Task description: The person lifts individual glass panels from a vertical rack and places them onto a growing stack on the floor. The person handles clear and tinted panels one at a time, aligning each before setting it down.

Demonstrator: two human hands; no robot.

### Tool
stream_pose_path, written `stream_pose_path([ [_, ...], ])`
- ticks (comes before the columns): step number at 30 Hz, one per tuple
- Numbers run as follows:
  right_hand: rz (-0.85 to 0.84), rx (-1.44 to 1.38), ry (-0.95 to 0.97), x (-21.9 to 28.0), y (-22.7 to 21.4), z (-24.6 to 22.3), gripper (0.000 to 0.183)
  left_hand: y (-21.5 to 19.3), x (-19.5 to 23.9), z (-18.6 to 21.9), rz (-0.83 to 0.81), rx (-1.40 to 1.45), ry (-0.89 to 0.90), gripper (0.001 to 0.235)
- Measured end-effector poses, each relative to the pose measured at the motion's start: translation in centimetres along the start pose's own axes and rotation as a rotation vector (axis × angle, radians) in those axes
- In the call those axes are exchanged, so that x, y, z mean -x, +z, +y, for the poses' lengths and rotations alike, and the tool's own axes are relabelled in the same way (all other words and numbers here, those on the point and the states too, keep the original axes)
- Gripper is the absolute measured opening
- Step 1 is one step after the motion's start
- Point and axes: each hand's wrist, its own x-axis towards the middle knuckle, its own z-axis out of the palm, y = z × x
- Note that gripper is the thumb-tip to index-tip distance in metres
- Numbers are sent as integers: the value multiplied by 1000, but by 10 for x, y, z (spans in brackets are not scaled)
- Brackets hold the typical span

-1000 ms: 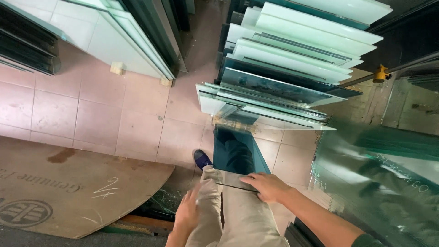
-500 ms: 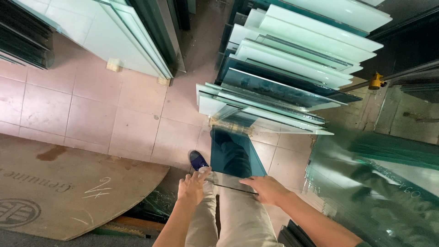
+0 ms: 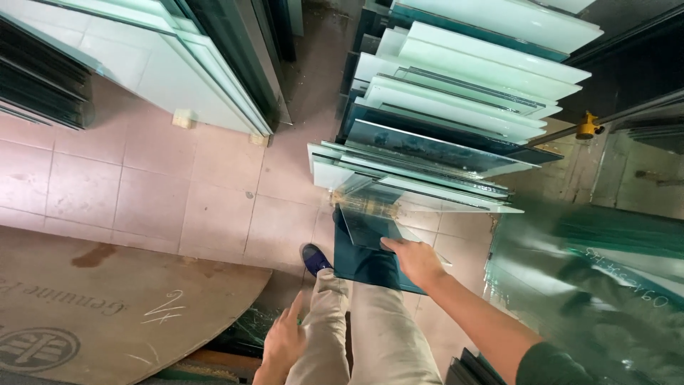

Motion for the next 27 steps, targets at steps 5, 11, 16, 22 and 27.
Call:
stream_pose_path([
  [5,-15,10,28,12,-6,2,80,56,-31,-116,-82,72,-164,81],
  [11,27,-5,35,11,-13,15,82,129,-92,-245,-207,417,-243,88],
  [16,275,192,-16,0,18,29,63,129,-87,-242,-213,441,-281,105],
  [22,39,4,44,4,1,28,84,148,-68,-224,91,72,-103,84],
  [27,787,227,-190,12,-23,19,59,149,-68,-220,137,81,-59,79],
])
